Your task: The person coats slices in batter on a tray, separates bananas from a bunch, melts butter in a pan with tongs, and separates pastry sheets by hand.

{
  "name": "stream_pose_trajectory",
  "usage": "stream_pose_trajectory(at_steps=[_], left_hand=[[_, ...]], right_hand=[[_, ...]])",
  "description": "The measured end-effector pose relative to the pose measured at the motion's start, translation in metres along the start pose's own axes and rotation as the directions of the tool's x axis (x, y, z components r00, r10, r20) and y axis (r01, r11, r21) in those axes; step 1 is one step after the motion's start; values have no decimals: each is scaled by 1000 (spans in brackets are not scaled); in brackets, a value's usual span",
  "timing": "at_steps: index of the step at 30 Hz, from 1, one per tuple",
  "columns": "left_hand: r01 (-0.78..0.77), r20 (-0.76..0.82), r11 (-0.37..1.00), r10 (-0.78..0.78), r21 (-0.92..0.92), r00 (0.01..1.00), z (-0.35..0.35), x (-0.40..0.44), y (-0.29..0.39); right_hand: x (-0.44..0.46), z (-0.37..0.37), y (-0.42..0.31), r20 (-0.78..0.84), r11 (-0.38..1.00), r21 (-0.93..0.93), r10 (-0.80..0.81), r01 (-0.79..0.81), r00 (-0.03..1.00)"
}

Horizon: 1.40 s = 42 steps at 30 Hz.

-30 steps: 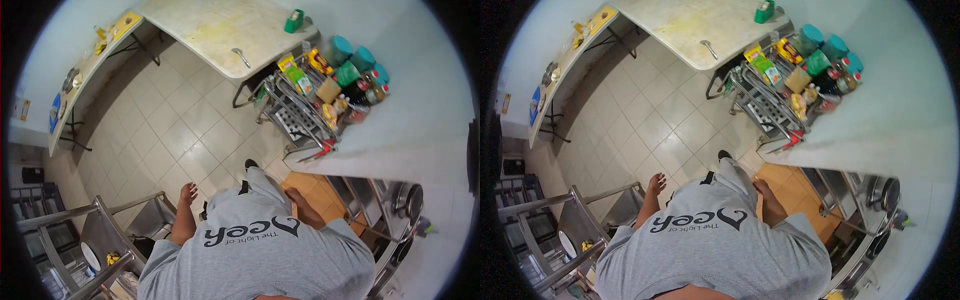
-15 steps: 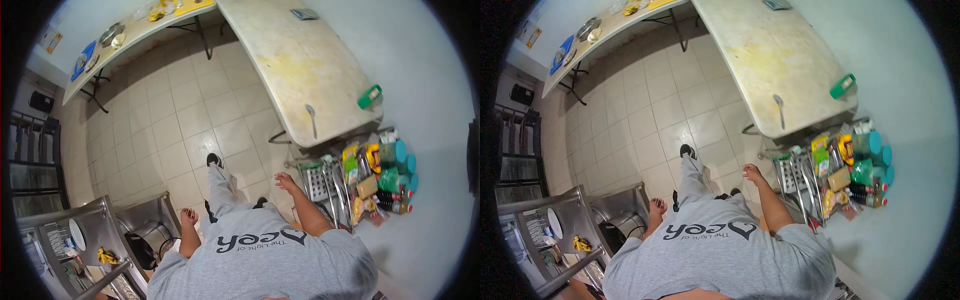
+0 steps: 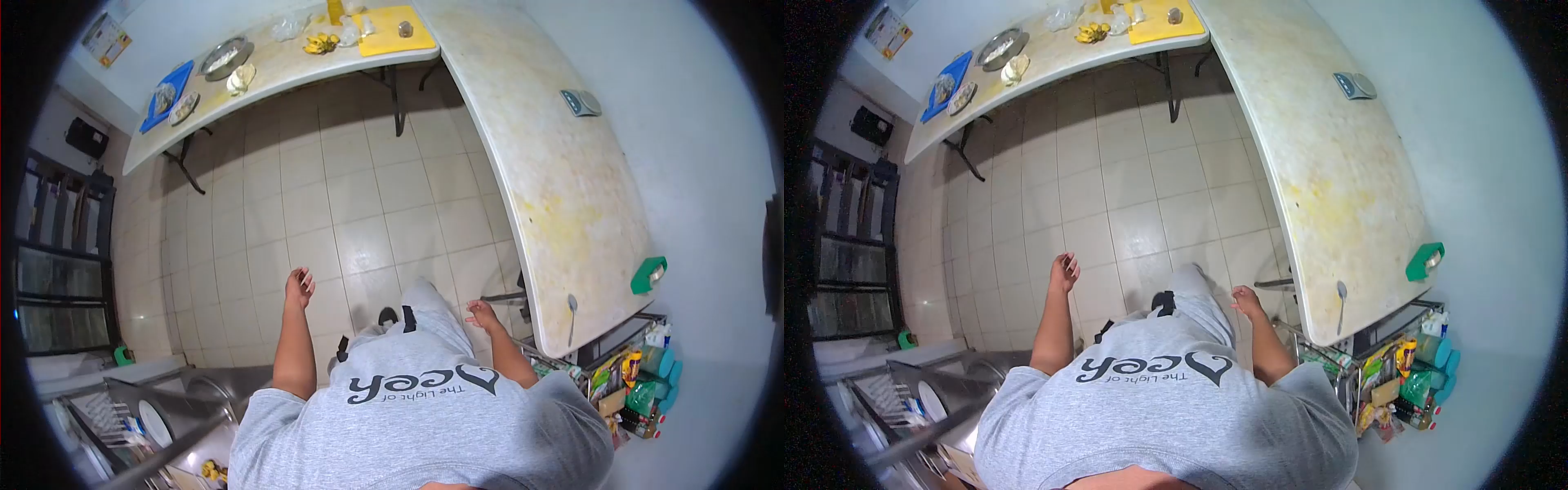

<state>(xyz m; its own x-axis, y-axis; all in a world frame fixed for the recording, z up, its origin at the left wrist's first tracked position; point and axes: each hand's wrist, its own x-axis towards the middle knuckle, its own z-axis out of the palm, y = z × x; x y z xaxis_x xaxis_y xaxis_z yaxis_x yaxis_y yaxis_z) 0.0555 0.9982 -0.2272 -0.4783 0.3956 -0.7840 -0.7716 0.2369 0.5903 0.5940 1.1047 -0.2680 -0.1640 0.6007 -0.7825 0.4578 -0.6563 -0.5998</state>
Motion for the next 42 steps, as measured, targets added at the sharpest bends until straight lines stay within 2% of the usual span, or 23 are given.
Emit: stream_pose_trajectory(at_steps=[5, 8, 11, 13, 15, 17, 18, 19, 20, 21, 23, 26, 28, 30, 31, 32, 33, 34, 35, 36, 37, 40, 42], left_hand=[[83, 93, 995, -88, 56, 992, 79, 45, 38], [145, 48, 989, -146, 22, 988, 96, 75, 55], [180, -93, 982, -184, -47, 979, 91, 96, 78], [141, -184, 989, -149, -54, 972, 88, 108, 108], [91, -214, 993, -106, -80, 971, 91, 118, 125], [19, -188, 994, -40, -111, 981, 83, 119, 132], [3, -247, 981, -52, -195, 968, 92, 119, 136], [19, -250, 975, -76, -223, 965, 103, 127, 140], [37, -257, 969, -101, -242, 961, 108, 131, 142], [63, -268, 965, -133, -255, 954, 111, 134, 144], [98, -294, 941, -198, -324, 935, 117, 152, 149], [130, -254, 917, -237, -378, 938, 146, 192, 169], [150, -176, 924, -223, -352, 959, 173, 228, 199], [150, -85, 943, -183, -296, 979, 200, 274, 240], [137, -63, 961, -156, -241, 986, 224, 290, 268], [122, -41, 975, -132, -188, 990, 252, 299, 298], [81, 51, 992, -76, -93, 996, 274, 315, 324], [31, 145, 1000, -30, -4, 989, 293, 328, 348], [-12, 221, 996, -7, 86, 975, 313, 337, 371], [-65, 298, 984, 12, 168, 954, 333, 344, 394], [-122, 371, 962, 24, 245, 928, 353, 348, 416], [-201, 460, 921, 27, 334, 887, 404, 332, 465], [-120, 548, 950, -60, 287, 834, 419, 341, 478]], right_hand=[[52, 11, -24, 4, 994, 10, 105, -105, 994], [108, -13, -23, 302, 890, 195, 345, -411, 889], [165, -29, -105, 290, 937, -239, 319, -254, 902], [208, -20, -162, 297, 871, -479, 279, -110, 913], [290, -39, -187, 436, 677, -707, 189, 205, 880], [359, -29, -274, 330, 401, -845, -134, 355, 935], [390, -23, -321, 262, 245, -909, -289, 336, 921], [354, -4, -405, -5, 789, -545, -343, 285, 939], [346, 13, -463, -39, 901, -235, -384, 365, 923], [373, 21, -491, 66, 914, 86, -403, 397, 913], [353, 48, -563, 90, 856, 135, -511, 498, 855], [363, 74, -587, 120, 846, -13, -528, 533, 841], [372, 85, -573, 176, 810, -231, -510, 539, 842], [392, 81, -536, 282, 697, -410, -517, 588, 808], [389, 81, -516, 211, 626, -549, -538, 554, 816], [418, 72, -458, 237, 405, -758, -559, 511, 795], [386, 75, -460, 76, 570, -795, -247, 208, 966], [379, 72, -445, 86, 467, -882, 14, 70, 996], [380, 58, -401, 447, -90, -894, -90, 439, 890], [359, 67, -406, 111, 446, -892, 54, 76, 992], [343, 75, -413, -109, 773, -530, 347, -350, 931], [362, 78, -376, -63, 846, -457, 278, -275, 959], [349, 110, -406, -269, 997, -29, 64, -75, 961]])
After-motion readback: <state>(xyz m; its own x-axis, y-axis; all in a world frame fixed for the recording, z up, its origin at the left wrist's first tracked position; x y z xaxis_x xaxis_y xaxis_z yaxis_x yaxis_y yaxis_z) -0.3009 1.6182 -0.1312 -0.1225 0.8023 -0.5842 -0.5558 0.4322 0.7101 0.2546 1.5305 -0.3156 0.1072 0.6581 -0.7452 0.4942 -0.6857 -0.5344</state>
